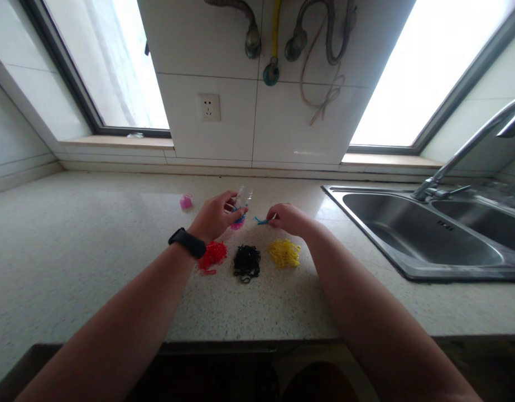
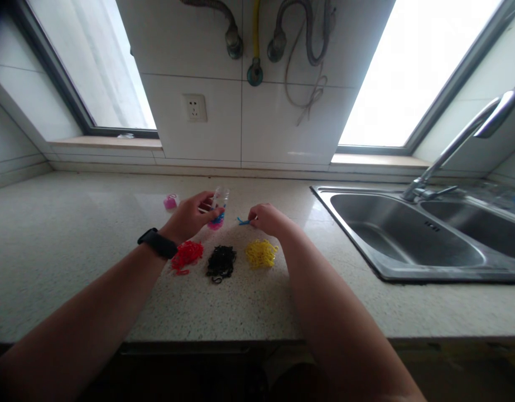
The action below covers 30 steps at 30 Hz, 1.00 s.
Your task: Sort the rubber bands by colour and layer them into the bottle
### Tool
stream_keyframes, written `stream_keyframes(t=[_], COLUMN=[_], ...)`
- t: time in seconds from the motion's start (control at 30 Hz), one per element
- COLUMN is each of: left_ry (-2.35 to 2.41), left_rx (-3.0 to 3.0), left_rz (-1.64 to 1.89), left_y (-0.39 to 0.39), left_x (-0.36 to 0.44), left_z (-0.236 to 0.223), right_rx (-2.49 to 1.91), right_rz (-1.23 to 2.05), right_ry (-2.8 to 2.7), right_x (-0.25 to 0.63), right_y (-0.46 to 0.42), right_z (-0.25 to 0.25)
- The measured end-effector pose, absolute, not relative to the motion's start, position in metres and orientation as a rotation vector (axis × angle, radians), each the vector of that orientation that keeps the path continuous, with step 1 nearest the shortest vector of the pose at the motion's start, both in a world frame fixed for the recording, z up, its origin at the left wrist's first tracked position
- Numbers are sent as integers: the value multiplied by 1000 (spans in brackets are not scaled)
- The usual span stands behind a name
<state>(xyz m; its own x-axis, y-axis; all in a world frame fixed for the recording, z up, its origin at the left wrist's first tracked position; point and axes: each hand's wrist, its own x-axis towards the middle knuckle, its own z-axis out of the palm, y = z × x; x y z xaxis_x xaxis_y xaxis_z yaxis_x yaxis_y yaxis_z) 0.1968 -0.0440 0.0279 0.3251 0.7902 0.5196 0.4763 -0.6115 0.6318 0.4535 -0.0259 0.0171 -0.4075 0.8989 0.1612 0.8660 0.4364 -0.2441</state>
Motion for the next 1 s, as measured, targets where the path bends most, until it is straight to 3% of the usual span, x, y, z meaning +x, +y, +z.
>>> stream_keyframes(t=[0.37,0.73,1.0], left_ry=[1146,1130,941], left_rx=[2235,2139,1865], left_rz=[1176,1205,1200], left_y=[-45,-46,-31], left_x=[197,197,196], left_z=[31,32,23], right_rx=[-1421,-1374,-1323], right_rz=[301,207,324], right_ry=[-2205,-2453,-2123], right_x=[452,438,440], right_y=[-23,-27,-24], right_z=[10,12,10])
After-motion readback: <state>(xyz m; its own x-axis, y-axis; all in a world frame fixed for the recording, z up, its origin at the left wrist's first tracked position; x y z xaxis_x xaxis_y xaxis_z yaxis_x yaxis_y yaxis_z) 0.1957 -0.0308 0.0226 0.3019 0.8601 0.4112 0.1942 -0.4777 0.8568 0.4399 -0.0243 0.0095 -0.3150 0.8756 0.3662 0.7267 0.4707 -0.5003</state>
